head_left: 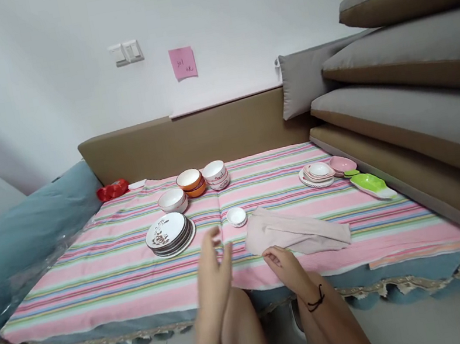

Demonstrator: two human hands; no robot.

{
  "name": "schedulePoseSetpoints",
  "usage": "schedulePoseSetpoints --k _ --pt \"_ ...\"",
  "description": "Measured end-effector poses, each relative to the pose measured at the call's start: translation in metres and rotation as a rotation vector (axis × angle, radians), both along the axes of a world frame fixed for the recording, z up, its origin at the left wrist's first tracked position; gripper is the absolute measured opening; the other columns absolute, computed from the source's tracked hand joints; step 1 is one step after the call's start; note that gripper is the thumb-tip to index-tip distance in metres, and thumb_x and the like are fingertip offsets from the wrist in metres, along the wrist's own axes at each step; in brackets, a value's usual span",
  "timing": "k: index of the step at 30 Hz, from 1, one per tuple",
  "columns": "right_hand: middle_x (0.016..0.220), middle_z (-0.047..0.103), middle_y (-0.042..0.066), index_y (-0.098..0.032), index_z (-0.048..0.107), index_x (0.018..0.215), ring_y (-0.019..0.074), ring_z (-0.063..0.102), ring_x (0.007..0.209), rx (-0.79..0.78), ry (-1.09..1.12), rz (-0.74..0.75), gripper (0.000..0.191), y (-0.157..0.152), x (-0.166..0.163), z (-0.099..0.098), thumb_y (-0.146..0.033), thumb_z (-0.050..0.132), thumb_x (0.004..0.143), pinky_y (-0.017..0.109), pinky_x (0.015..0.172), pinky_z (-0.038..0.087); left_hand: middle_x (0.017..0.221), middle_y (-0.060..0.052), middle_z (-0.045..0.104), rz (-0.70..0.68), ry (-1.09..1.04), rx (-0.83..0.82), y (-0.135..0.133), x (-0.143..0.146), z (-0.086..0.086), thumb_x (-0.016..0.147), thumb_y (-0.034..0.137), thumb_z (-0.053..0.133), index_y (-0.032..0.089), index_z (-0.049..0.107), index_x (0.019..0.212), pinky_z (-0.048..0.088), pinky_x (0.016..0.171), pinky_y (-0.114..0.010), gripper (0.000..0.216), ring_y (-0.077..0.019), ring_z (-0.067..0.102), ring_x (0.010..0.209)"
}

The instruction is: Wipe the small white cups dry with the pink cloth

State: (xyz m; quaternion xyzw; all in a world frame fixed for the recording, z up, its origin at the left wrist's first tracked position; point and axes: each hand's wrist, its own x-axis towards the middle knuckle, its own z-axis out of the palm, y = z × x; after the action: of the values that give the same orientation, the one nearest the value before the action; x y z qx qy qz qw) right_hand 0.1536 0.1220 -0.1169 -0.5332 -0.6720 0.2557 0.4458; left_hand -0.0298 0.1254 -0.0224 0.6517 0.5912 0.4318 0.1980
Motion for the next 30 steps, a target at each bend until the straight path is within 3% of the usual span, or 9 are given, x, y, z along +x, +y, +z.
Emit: schedulePoseSetpoints --k 3,7,12,18,25,30 --pt "0.077 0.063 0.005 -0.017 0.060 0.080 0.0156 0.056 0.070 0.012 0.085 -0.026 0.021 0.005 0.000 -0.003 -0.026 0.043 0.087 0.025 0.066 0.042 0.112 -0.014 0.061 0.013 0.125 -0.203 0.030 0.022 -0.043 0.084 0.021 0.052 0.013 0.055 0.112 0.043 0.090 -0.037 0.029 -0.0246 0.056 0.107" --pt "0.076 0.063 0.006 -0.017 0.061 0.078 0.0163 0.058 0.069 -0.016 0.120 -0.042 0.024 0.013 0.000 -0.011 -0.031 0.044 0.087 0.025 0.064 0.044 0.093 -0.011 0.063 0.030 0.153 -0.228 0.061 0.050 -0.079 0.085 0.024 0.047 0.016 0.056 0.107 0.040 0.087 -0.038 0.025 -0.0263 0.056 0.098" --pt "0.082 0.065 0.007 -0.018 0.063 0.081 0.0181 0.061 0.075 -0.057 0.180 -0.090 0.023 0.025 -0.001 -0.013 -0.031 0.045 0.085 0.027 0.069 0.047 0.087 -0.007 0.059 0.025 0.076 -0.254 0.073 0.062 -0.088 0.077 0.022 0.056 0.018 0.052 0.109 0.039 0.083 -0.036 0.032 -0.0258 0.055 0.092" --pt "0.099 0.064 0.011 -0.016 0.062 0.097 0.0205 0.060 0.089 -0.055 0.189 -0.225 0.027 0.033 0.002 -0.012 -0.033 0.046 0.084 0.032 0.079 0.049 0.096 -0.005 0.054 0.036 -0.171 -0.322 0.073 0.051 -0.102 0.065 0.008 0.060 0.018 0.044 0.117 0.044 0.072 -0.027 0.055 -0.0133 0.054 0.070" --pt "0.110 0.063 0.013 -0.013 0.062 0.105 0.0227 0.057 0.104 0.017 0.137 -0.286 0.035 0.053 0.003 -0.013 -0.034 0.045 0.083 0.040 0.096 0.043 0.061 0.005 0.053 -0.031 -0.519 -0.357 0.070 0.044 -0.106 0.065 0.025 0.067 0.018 0.053 0.094 0.041 0.056 -0.023 0.033 -0.0116 0.052 0.055" --pt "0.106 0.065 0.014 -0.012 0.065 0.098 0.0230 0.059 0.101 0.008 0.093 -0.280 0.032 0.078 -0.003 -0.018 -0.029 0.043 0.083 0.040 0.095 0.044 0.058 0.006 0.051 -0.043 -0.749 -0.334 0.067 0.049 -0.105 0.065 0.031 0.065 0.019 0.050 0.088 0.038 0.053 -0.021 0.030 -0.0093 0.047 0.051"
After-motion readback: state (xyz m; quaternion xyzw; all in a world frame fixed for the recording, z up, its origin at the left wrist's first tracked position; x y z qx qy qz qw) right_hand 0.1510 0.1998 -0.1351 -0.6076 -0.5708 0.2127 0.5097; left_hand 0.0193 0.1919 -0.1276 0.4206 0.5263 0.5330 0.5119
